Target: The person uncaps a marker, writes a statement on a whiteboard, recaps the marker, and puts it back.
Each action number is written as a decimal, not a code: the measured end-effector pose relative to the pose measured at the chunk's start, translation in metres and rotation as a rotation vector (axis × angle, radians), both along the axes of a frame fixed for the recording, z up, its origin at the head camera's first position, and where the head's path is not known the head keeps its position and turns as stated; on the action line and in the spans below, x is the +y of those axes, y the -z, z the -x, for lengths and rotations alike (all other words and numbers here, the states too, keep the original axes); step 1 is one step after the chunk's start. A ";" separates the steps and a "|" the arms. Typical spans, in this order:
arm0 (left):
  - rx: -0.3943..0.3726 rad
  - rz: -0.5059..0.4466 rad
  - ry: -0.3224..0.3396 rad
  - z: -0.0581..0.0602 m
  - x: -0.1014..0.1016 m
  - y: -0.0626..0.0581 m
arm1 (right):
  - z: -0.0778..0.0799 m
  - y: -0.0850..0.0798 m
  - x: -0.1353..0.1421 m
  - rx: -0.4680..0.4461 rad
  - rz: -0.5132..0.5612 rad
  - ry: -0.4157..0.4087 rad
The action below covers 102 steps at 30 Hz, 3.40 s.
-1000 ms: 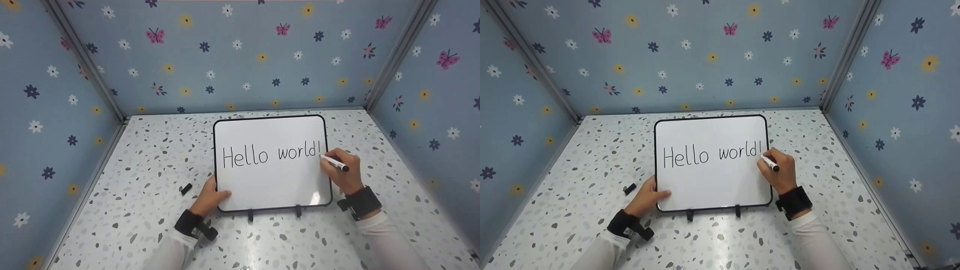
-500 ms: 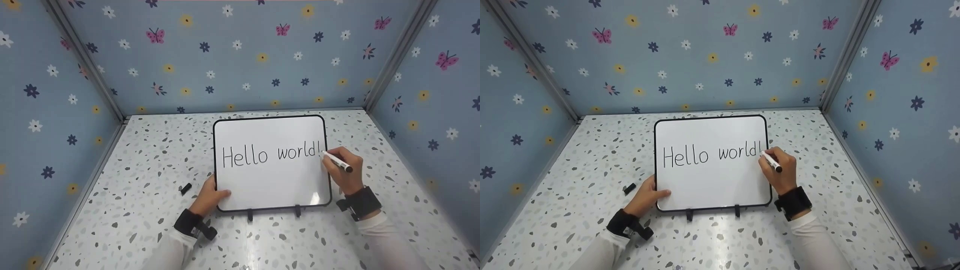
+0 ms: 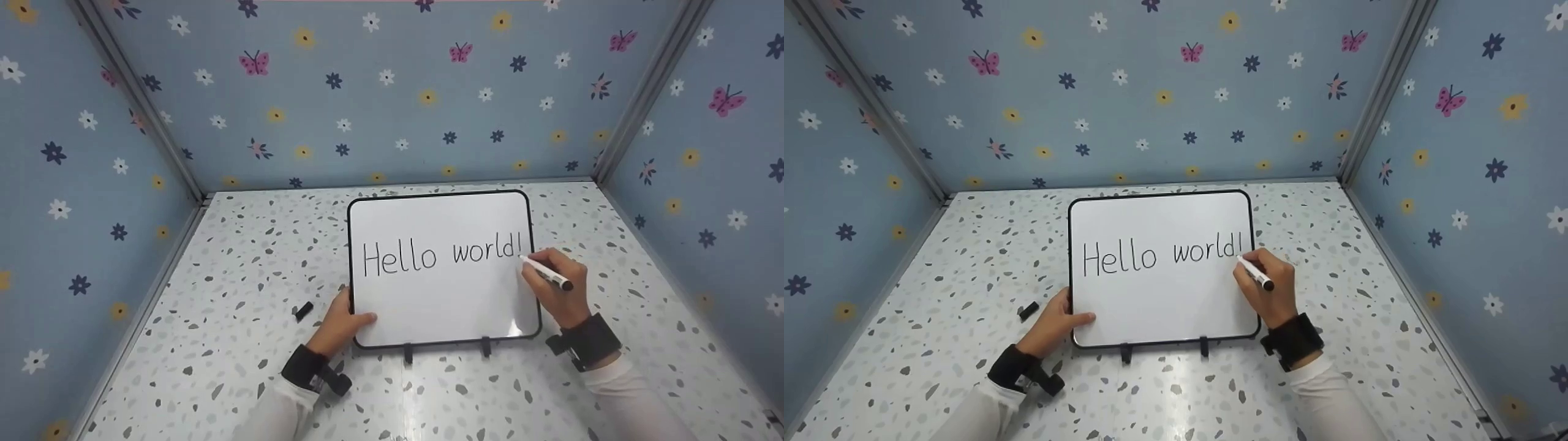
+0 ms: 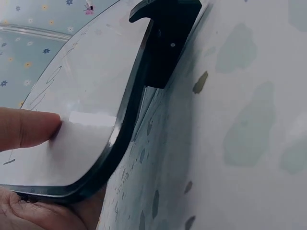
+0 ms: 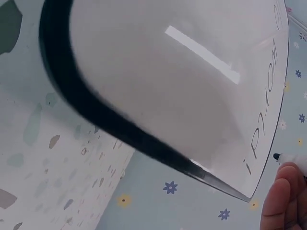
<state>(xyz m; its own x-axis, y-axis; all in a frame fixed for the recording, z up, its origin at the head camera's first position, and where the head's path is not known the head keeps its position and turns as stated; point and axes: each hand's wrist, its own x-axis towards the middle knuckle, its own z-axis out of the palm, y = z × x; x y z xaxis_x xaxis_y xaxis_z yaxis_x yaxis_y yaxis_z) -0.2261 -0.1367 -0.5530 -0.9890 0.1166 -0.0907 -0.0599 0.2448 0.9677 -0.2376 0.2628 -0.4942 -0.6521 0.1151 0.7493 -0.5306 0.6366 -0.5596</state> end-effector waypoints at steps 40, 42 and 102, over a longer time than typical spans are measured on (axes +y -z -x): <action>0.117 0.814 0.050 0.018 -0.100 -0.026 | -0.040 0.020 -0.041 -0.320 0.162 -0.296; 0.125 0.818 0.047 0.017 -0.100 -0.025 | -0.042 0.021 -0.042 -0.344 0.183 -0.308; 0.812 0.531 0.200 -0.060 0.068 -0.070 | -0.064 0.009 -0.079 -0.557 0.463 -0.735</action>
